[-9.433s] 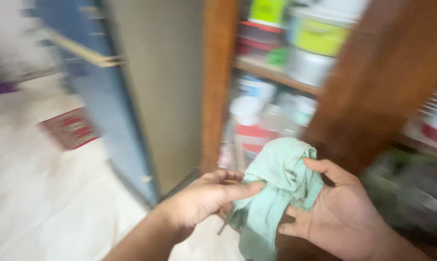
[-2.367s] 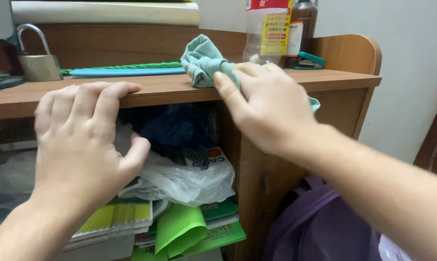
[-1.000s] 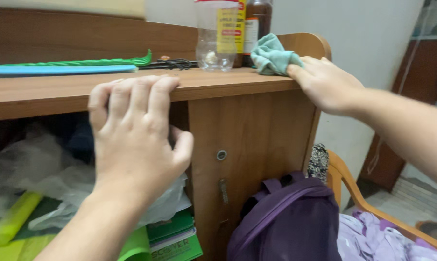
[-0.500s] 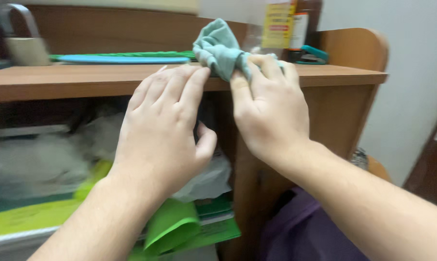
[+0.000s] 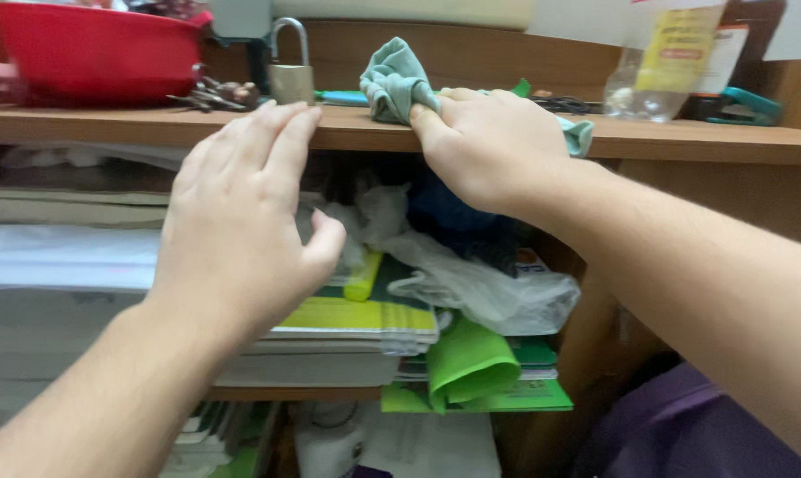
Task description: The person wipes the glass door of a wooden cabinet with a cloth, then moves to a wooden desk to clean the top surface and side edges. The person shifts a pot and bananas on the desk to reach underneath them, continuing to wipe the desk and the interior of a lower cabinet.
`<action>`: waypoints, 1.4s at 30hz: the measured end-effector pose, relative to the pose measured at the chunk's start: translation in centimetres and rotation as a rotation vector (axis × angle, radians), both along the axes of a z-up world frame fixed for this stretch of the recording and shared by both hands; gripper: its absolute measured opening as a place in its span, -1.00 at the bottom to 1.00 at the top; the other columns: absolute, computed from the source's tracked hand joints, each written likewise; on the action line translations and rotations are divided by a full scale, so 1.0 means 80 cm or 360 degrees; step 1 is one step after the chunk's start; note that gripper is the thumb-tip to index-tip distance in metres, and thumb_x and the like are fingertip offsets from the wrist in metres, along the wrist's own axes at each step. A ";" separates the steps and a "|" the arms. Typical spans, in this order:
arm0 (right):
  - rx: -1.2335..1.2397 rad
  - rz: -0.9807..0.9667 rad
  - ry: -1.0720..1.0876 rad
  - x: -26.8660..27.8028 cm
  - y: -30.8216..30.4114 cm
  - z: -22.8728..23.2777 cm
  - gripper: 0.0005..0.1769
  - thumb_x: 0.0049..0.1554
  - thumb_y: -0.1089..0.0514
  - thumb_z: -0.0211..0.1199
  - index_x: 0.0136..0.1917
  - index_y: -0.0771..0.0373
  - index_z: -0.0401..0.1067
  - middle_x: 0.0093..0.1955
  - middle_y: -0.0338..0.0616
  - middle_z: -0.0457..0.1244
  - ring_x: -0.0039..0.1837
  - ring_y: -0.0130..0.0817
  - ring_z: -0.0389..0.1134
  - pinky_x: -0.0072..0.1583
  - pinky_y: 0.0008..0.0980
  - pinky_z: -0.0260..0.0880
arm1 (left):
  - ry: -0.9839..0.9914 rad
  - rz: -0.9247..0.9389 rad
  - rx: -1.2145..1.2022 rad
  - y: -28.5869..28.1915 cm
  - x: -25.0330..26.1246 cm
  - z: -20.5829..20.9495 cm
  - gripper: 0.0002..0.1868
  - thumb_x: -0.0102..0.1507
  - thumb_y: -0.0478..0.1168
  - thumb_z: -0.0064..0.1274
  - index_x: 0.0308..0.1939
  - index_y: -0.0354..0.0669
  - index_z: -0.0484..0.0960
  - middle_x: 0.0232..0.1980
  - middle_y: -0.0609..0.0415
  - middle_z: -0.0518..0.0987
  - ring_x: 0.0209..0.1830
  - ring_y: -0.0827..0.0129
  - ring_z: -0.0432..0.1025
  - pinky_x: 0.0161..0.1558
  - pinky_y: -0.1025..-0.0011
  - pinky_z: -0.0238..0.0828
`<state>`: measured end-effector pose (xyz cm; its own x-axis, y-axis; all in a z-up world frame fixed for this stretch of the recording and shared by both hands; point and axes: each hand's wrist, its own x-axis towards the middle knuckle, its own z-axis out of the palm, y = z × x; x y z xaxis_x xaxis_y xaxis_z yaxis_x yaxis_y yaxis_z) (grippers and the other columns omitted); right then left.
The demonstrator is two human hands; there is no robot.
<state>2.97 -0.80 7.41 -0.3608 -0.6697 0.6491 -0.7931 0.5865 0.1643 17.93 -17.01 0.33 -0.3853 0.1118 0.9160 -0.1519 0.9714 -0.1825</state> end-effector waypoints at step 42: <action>-0.0202 0.0228 0.0756 0.018 -0.033 -0.066 -0.41 0.37 -0.07 -0.07 0.60 0.08 0.15 0.52 0.06 0.10 0.50 0.12 0.08 0.47 0.09 -0.09 | -0.0020 -0.0229 0.0104 -0.098 0.010 0.003 -0.28 0.05 -0.23 0.13 0.32 -0.14 0.39 0.29 -0.09 0.42 0.41 -0.06 0.20 0.42 0.09 0.08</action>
